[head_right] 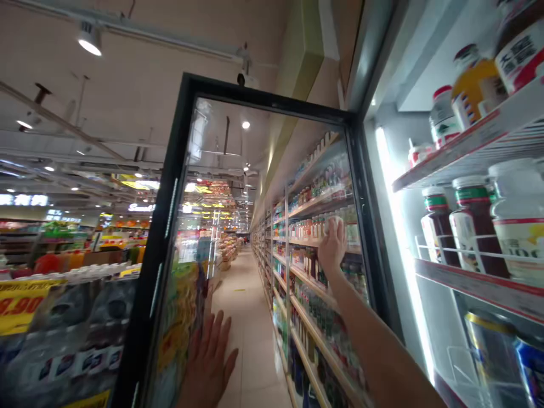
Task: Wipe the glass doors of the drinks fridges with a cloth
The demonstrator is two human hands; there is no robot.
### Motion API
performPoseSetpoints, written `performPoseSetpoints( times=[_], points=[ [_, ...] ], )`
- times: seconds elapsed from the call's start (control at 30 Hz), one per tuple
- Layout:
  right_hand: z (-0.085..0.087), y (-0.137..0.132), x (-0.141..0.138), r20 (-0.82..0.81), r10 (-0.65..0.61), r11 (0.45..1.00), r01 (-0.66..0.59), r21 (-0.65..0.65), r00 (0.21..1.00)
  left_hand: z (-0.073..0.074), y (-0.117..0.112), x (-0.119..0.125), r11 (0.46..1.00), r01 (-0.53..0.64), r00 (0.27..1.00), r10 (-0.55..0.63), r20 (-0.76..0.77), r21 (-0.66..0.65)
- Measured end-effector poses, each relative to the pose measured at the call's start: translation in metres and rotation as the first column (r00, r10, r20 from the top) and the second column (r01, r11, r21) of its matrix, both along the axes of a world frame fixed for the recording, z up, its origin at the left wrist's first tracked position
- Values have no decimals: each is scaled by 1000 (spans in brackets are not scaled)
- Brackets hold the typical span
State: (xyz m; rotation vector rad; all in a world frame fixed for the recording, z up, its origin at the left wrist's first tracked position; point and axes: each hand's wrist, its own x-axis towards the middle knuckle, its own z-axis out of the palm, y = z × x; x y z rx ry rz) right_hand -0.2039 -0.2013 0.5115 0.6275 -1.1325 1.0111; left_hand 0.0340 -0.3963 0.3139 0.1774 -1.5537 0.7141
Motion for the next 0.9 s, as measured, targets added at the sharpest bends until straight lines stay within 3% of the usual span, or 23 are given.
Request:
performPoseSetpoints(
  times=[0.07, 0.13, 0.2, 0.23, 0.27, 0.33, 0.4, 0.43, 0.5, 0.57, 0.63, 0.67, 0.8, 0.87, 0.9],
  points=[
    [1, -6, 5, -41, -4, 1000, 5, 29, 999, -1, -2, -2, 1000, 4, 1000, -4, -20, -18],
    [-4, -15, 13, -176, 2, 969, 41, 242, 984, -2, -4, -4, 1000, 4, 999, -5, -39, -24],
    [-8, -17, 15, -278, 27, 894, 101, 436, 960, -3, -6, -5, 1000, 0, 999, -1, -40, -22],
    [-7, -14, 11, -268, 26, 888, 101, 449, 963, -3, -6, -5, 1000, -2, 999, 1, -35, -22],
    [-3, -8, 6, -212, 11, 916, 75, 393, 977, -3, -6, -5, 1000, -4, 1000, 4, -30, -21],
    [10, 0, -4, -47, -4, 987, 11, 161, 999, -3, -6, -4, 1000, -9, 1000, 8, -22, -22],
    [24, -4, -3, 29, 16, 1000, -17, 13, 999, -4, -7, -4, 1000, -7, 1000, 6, -23, -17],
    [28, -13, 4, 4, 20, 999, -21, 29, 1000, -4, -8, -5, 1000, -7, 1000, 6, -23, -15],
    [29, -38, 29, -138, 28, 982, -1, 190, 990, -6, -13, -6, 1000, -17, 1000, 16, -12, -24],
    [25, -65, 58, -339, 63, 912, 83, 401, 939, -7, -17, -8, 999, -38, 999, 38, -5, -33],
    [27, -83, 81, -444, 107, 839, 159, 520, 890, -7, -18, -9, 998, -43, 999, 43, -8, -34],
    [32, -88, 90, -429, 111, 836, 149, 528, 897, -7, -18, -9, 999, -40, 999, 40, -14, -30],
    [52, -99, 111, -129, 108, 937, -58, 344, 986, -6, -8, -4, 1000, -30, 999, 30, 23, -2],
    [35, -107, 122, -145, 131, 916, -64, 397, 981, -4, -4, 5, 999, 3, 998, -5, 68, 33],
    [17, -110, 128, -209, 149, 875, -30, 484, 966, -3, -3, 12, 998, 34, 996, -39, 75, 61]
  ],
)
